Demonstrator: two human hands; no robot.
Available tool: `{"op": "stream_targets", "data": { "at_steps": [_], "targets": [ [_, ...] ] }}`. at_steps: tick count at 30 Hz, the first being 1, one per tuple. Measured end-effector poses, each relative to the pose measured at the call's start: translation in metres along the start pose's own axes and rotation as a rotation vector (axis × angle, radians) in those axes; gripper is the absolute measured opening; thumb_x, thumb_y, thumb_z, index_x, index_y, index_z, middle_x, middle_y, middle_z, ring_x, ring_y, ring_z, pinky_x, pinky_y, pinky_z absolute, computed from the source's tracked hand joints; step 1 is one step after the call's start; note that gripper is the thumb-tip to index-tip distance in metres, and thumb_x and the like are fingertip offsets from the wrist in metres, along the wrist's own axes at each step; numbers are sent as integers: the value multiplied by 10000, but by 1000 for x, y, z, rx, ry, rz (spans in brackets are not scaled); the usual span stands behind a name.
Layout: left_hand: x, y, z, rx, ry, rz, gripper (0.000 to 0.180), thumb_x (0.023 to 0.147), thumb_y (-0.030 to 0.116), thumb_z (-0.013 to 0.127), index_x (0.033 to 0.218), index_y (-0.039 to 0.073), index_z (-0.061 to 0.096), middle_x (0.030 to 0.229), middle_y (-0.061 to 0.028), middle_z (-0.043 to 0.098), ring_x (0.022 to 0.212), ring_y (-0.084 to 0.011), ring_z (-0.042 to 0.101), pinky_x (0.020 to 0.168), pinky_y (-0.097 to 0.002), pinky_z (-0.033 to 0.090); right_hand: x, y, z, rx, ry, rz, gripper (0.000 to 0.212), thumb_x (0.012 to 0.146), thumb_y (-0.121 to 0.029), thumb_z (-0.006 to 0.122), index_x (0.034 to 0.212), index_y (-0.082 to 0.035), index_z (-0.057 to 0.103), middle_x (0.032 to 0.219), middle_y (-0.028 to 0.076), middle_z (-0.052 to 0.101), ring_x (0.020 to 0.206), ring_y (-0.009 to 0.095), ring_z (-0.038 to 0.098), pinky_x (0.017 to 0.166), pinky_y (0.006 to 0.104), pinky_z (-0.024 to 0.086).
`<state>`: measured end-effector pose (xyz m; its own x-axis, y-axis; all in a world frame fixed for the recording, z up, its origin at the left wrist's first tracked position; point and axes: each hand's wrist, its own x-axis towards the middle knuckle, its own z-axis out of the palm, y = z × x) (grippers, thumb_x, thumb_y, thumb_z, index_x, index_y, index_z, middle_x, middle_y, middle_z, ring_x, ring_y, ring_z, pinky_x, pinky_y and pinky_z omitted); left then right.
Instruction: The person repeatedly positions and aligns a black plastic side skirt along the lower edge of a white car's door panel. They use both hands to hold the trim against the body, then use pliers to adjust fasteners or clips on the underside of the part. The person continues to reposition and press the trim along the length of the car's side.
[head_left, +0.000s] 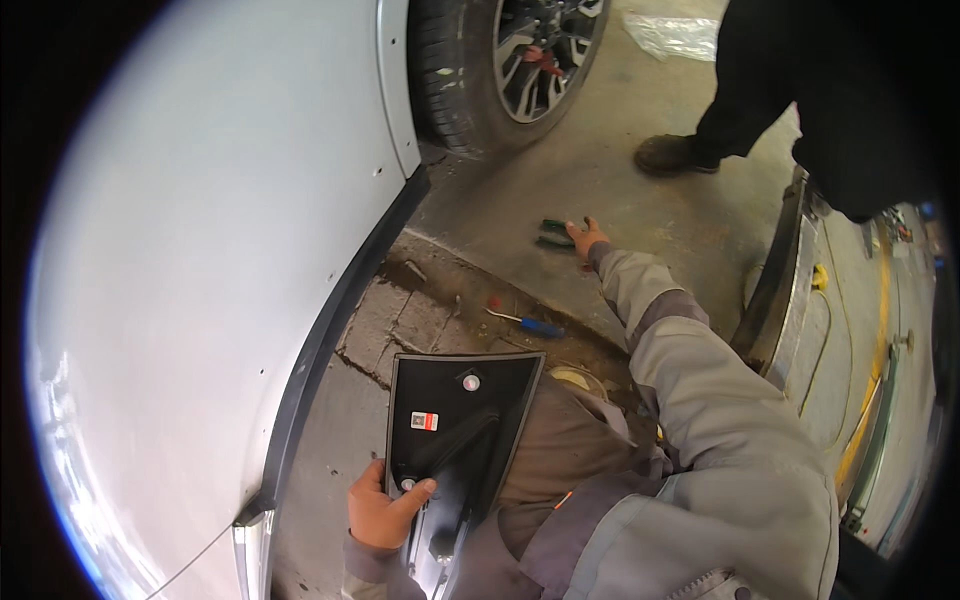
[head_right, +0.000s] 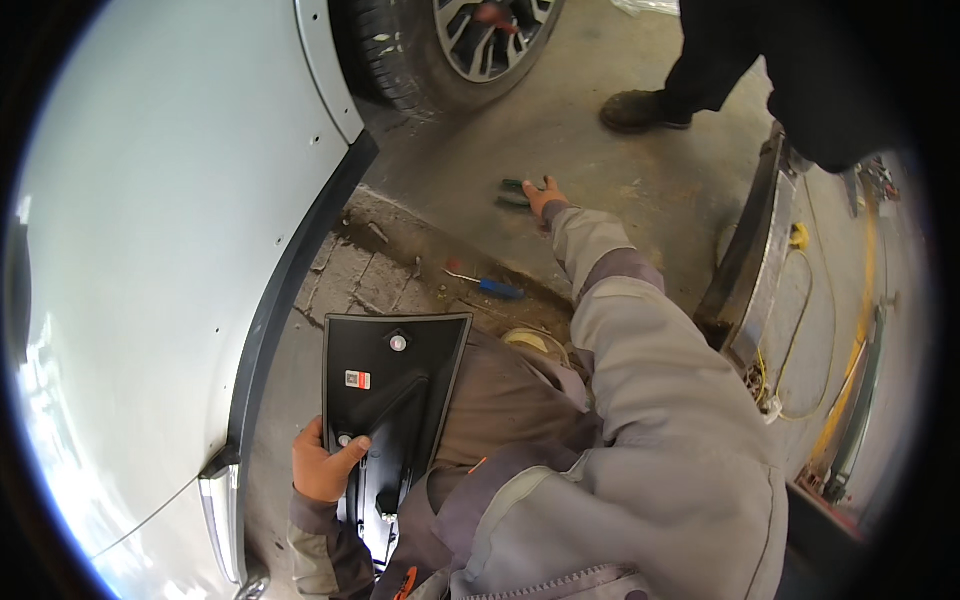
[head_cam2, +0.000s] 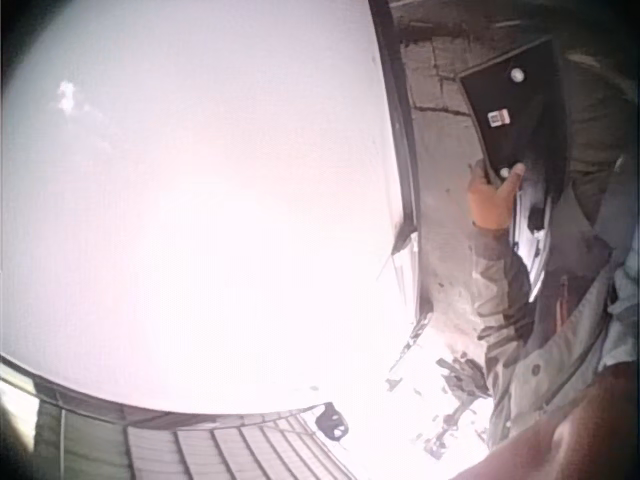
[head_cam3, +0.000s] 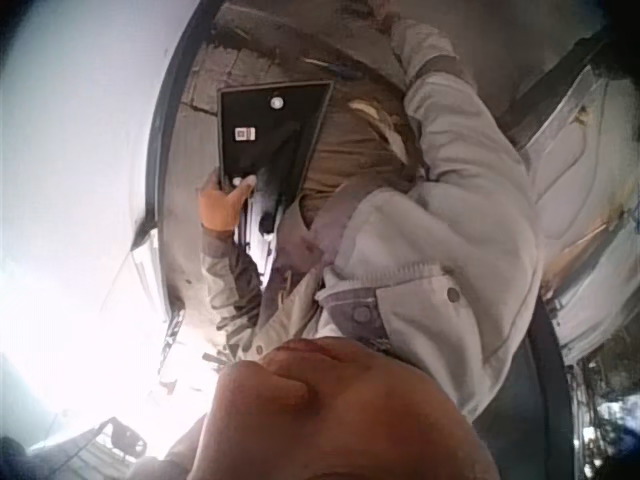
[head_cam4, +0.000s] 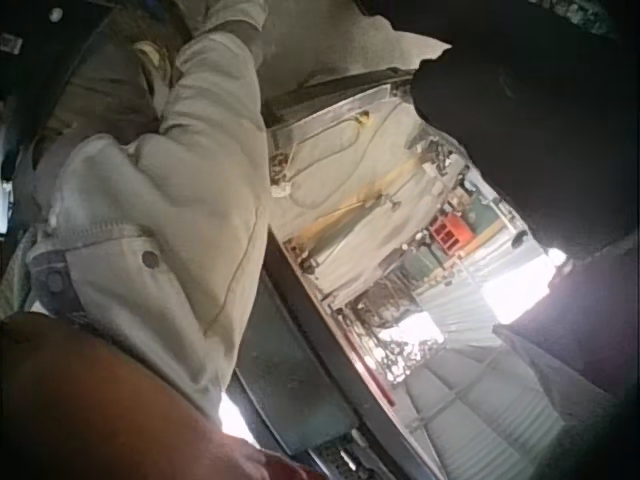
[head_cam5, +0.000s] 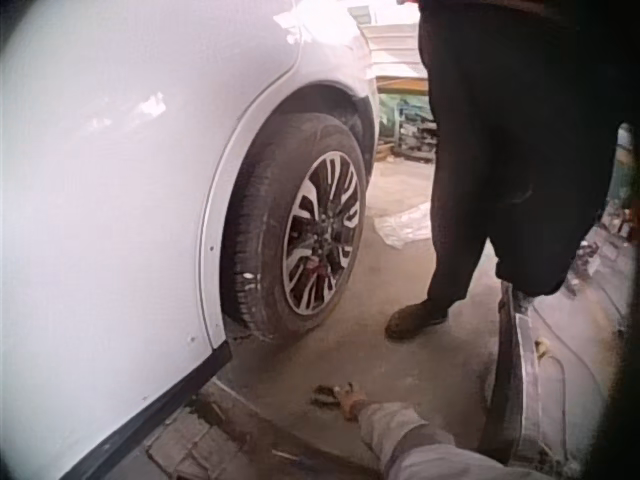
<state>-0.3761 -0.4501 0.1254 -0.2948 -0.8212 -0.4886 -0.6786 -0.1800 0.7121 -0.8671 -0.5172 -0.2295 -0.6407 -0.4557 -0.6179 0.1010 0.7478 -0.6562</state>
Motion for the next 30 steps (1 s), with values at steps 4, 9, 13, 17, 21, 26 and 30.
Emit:
{"op": "stream_targets", "data": {
  "at_steps": [4, 9, 13, 17, 21, 26, 30],
  "targets": [
    [-5, 4, 1, 31, 42, 0, 332, 799, 174, 842, 964, -53, 666, 759, -84, 709, 675, -122, 638, 634, -293, 514, 34, 14, 16, -293, 65, -28, 716, 961, -627, 502, 1520, -188, 413, 1445, 227, 542, 1273, 464, 546, 1015, 489, 478],
    [-16, 14, 0, 116, 126, 30, 333, 826, 204, 821, 963, -47, 650, 748, -130, 707, 664, -199, 675, 625, -325, 518, 8, 28, 23, -573, 218, 37, 621, 936, -494, 608, 1434, -153, 465, 1337, 297, 576, 1234, 472, 568, 1034, 486, 476],
    [-26, 19, -1, 252, 234, 142, 385, 843, 291, 799, 936, -39, 623, 743, -190, 685, 673, -352, 684, 624, -399, 523, -40, 39, 6, -472, 259, -140, 558, 868, -223, 729, 1330, -90, 448, 1185, 308, 602, 1109, 445, 630, 949, 469, 528],
    [-37, 17, 2, 438, 305, 184, 449, 851, 384, 772, 886, -12, 562, 703, -214, 644, 661, -436, 646, 602, -490, 498, -94, 34, -23, -120, 117, -184, 577, 814, -39, 725, 1294, -47, 406, 1097, 242, 628, 952, 372, 679, 834, 463, 568],
    [-46, 12, 7, 579, 343, 159, 466, 861, 417, 749, 854, 16, 512, 681, -225, 617, 640, -450, 624, 586, -532, 475, -172, 14, -59, 382, -212, -197, 446, 815, 3, 664, 1223, 13, 484, 1032, 208, 657, 863, 321, 681, 781, 447, 582],
    [-48, 5, 8, 544, 378, 148, 483, 868, 434, 737, 850, 10, 506, 693, -237, 624, 655, -457, 632, 599, -538, 483, -278, -6, -73, 791, -959, 302, 314, 841, 18, 582, 1137, 125, 580, 1056, 221, 670, 915, 340, 684, 891, 455, 566],
    [-46, -5, 6, 521, 385, 116, 496, 881, 450, 723, 868, -3, 522, 723, -248, 637, 698, -468, 642, 636, -550, 493, -355, -16, -67, 812, -1059, 115, 279, 820, 30, 632, 1099, 39, 613, 1137, 228, 668, 1027, 337, 670, 975, 464, 531]
  ]
}}
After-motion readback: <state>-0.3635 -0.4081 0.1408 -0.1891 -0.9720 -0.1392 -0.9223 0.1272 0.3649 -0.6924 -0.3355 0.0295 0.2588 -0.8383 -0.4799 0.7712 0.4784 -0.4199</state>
